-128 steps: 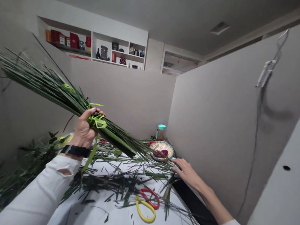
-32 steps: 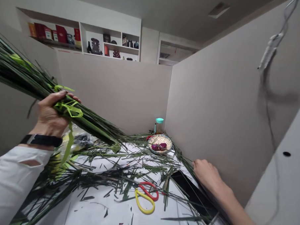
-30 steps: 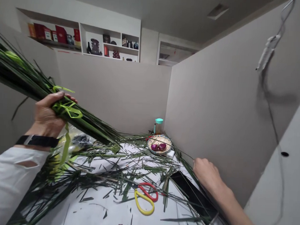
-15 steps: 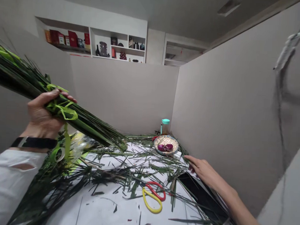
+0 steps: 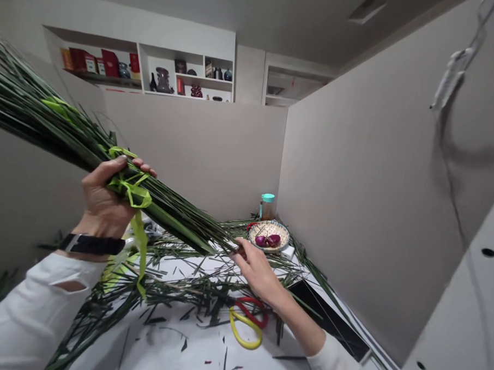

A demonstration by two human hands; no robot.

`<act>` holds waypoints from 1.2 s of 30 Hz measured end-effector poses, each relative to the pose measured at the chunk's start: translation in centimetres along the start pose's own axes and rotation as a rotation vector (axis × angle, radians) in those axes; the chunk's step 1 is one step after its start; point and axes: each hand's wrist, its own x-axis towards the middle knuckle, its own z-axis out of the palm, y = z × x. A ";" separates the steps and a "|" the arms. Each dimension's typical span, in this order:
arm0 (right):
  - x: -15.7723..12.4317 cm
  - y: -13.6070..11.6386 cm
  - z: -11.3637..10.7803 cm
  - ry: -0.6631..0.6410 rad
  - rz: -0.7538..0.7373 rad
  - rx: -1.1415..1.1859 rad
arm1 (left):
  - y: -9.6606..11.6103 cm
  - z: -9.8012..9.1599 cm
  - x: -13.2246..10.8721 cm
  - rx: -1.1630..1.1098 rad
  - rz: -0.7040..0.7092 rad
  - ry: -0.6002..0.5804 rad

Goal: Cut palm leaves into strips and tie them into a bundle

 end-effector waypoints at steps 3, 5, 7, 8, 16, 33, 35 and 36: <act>0.3 0.6 -0.4 0.029 -0.003 0.005 | 0.0 -0.2 0.0 -0.007 0.000 -0.001; 0.4 0.9 -0.5 0.000 -0.015 0.009 | -0.2 -0.2 0.0 -0.021 -0.003 -0.001; 0.5 1.0 -0.5 -0.032 -0.034 0.019 | -0.4 -0.2 0.0 -0.036 -0.003 0.005; 0.4 1.0 -0.3 -0.045 -0.042 0.024 | -0.5 -0.1 0.1 -0.043 -0.003 0.011; 0.2 0.8 -1.3 0.063 -0.071 -0.009 | -0.6 -0.8 0.3 -0.060 -0.022 0.065; -0.3 0.0 -1.4 -0.024 -0.073 -0.009 | -1.3 -1.8 1.0 -0.047 -0.031 0.106; -0.2 0.2 -1.0 0.013 -0.091 -0.036 | -1.4 -1.9 1.1 -0.049 -0.040 0.120; 0.0 0.3 -0.8 0.021 -0.095 -0.038 | -1.4 -1.8 1.2 -0.051 -0.046 0.123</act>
